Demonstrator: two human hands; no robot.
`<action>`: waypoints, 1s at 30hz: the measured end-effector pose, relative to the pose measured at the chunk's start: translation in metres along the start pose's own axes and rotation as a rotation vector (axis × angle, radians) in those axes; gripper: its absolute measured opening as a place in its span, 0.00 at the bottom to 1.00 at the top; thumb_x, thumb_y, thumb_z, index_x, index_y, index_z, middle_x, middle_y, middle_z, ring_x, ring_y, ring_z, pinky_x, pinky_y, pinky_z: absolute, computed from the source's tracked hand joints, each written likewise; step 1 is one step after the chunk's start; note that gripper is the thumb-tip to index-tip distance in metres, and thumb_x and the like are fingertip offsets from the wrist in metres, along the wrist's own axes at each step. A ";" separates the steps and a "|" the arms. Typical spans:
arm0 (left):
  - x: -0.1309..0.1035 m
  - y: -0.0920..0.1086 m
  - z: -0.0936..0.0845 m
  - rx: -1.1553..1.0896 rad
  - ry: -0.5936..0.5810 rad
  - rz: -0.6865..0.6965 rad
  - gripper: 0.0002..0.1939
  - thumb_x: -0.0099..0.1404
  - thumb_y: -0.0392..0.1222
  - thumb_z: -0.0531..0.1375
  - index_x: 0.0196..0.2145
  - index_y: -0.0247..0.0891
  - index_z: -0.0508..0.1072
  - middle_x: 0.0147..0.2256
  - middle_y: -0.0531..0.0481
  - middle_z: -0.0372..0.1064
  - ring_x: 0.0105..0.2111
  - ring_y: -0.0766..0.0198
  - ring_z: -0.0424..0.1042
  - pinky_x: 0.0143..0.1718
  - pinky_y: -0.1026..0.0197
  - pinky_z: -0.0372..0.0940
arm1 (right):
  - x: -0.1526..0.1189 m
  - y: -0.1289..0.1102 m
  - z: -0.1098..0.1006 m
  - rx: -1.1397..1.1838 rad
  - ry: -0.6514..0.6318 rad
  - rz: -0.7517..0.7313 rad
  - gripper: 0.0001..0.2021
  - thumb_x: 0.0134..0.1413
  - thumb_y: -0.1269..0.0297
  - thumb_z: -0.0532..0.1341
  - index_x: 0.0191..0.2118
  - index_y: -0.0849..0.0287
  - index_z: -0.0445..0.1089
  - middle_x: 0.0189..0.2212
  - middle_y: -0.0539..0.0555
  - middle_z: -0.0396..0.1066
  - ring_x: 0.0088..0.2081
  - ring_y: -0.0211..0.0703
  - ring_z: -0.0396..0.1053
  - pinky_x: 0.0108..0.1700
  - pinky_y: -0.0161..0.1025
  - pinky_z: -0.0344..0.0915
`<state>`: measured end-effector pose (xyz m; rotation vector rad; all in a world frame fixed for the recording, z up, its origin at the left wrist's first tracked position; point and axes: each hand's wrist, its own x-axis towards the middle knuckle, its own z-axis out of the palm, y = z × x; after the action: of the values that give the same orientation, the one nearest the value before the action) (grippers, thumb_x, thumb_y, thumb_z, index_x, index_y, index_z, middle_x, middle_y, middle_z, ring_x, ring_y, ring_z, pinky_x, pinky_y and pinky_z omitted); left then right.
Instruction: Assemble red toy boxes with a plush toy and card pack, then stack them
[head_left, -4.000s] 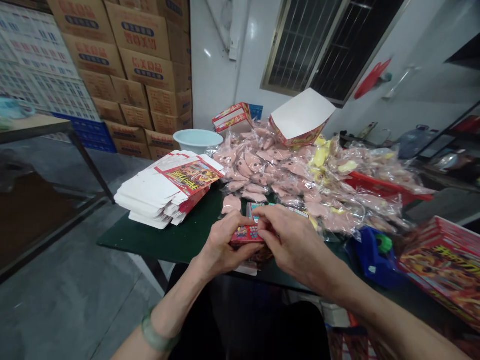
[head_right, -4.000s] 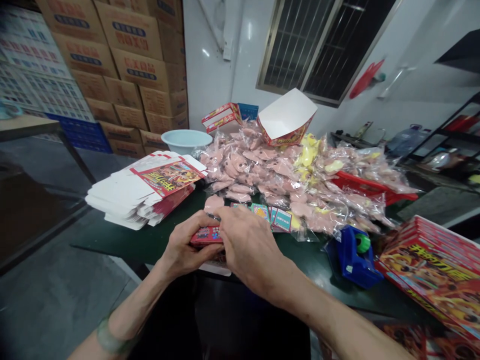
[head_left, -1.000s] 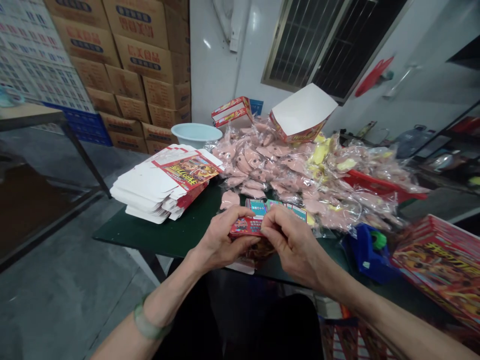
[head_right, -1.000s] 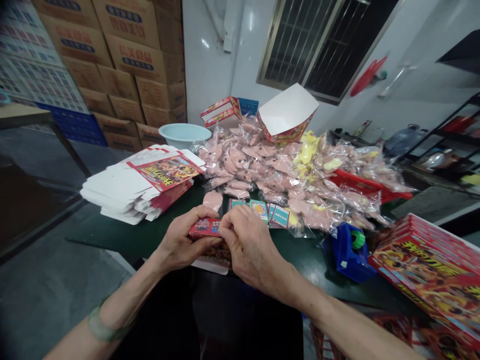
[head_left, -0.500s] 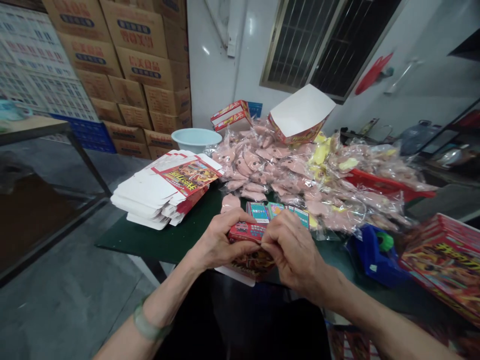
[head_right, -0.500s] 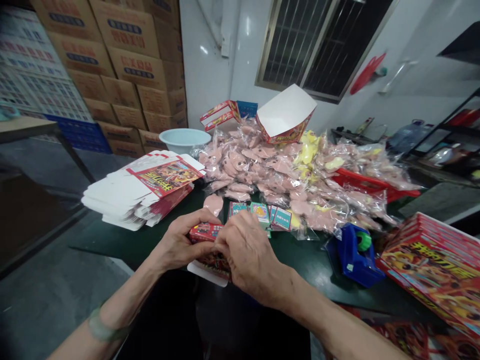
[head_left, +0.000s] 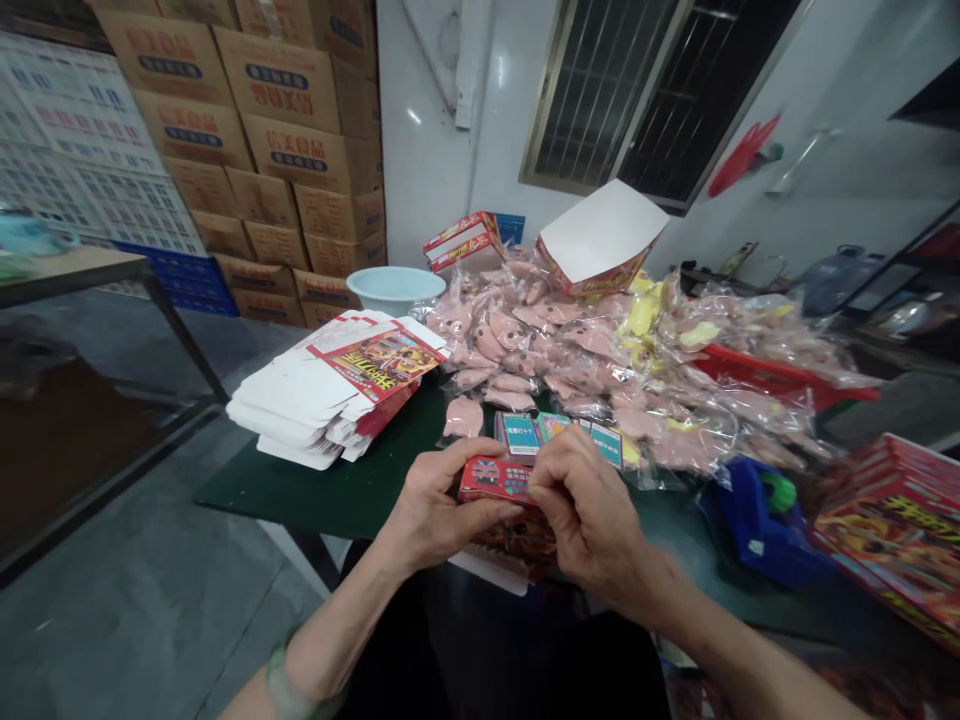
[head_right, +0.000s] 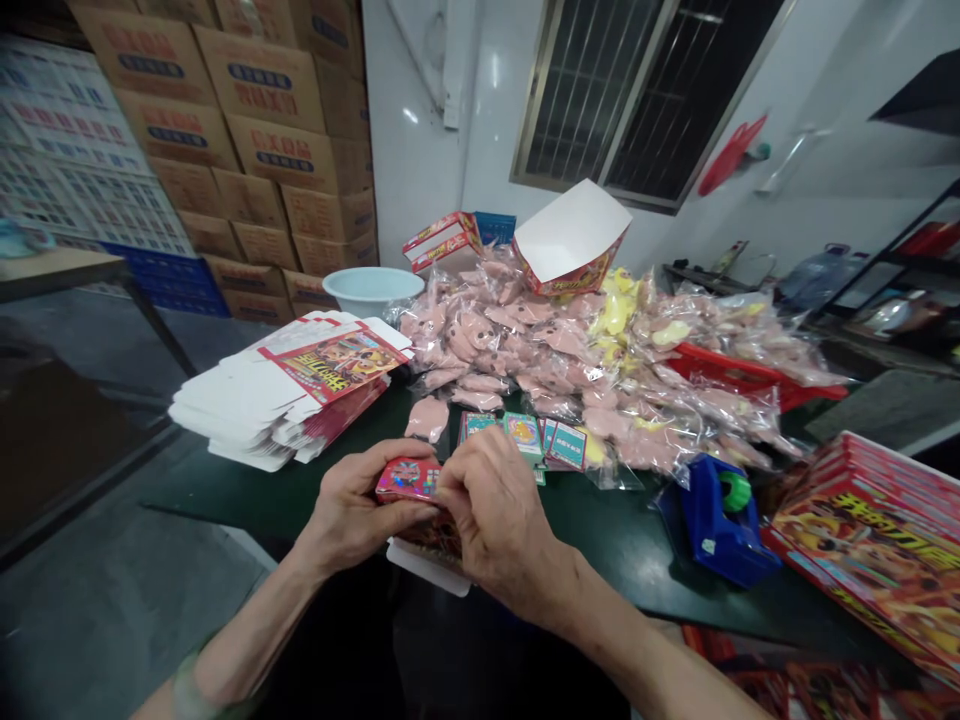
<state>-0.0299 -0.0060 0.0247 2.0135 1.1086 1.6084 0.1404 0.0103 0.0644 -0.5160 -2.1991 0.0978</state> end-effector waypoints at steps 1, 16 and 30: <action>0.001 0.001 -0.002 -0.017 -0.031 -0.003 0.19 0.50 0.48 0.67 0.38 0.36 0.72 0.26 0.52 0.73 0.21 0.69 0.68 0.22 0.69 0.63 | -0.001 0.000 0.000 0.008 -0.002 0.005 0.07 0.59 0.74 0.50 0.30 0.56 0.55 0.27 0.50 0.59 0.31 0.40 0.56 0.33 0.38 0.56; 0.004 -0.008 -0.001 -0.077 -0.187 -0.082 0.18 0.53 0.43 0.66 0.40 0.36 0.70 0.29 0.53 0.71 0.25 0.69 0.68 0.27 0.69 0.63 | 0.003 0.005 -0.008 -0.053 -0.139 0.020 0.09 0.59 0.73 0.49 0.28 0.57 0.54 0.25 0.51 0.59 0.31 0.40 0.55 0.33 0.39 0.54; -0.002 -0.004 -0.002 -0.059 -0.201 -0.082 0.16 0.57 0.42 0.63 0.43 0.39 0.68 0.32 0.54 0.72 0.28 0.70 0.70 0.29 0.70 0.63 | 0.021 0.014 -0.016 0.464 -0.318 0.692 0.08 0.50 0.69 0.54 0.37 0.57 0.54 0.20 0.41 0.55 0.20 0.32 0.54 0.23 0.31 0.52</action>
<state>-0.0332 -0.0058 0.0211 2.0125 1.0430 1.3494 0.1457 0.0302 0.0865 -1.0150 -2.0932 1.0904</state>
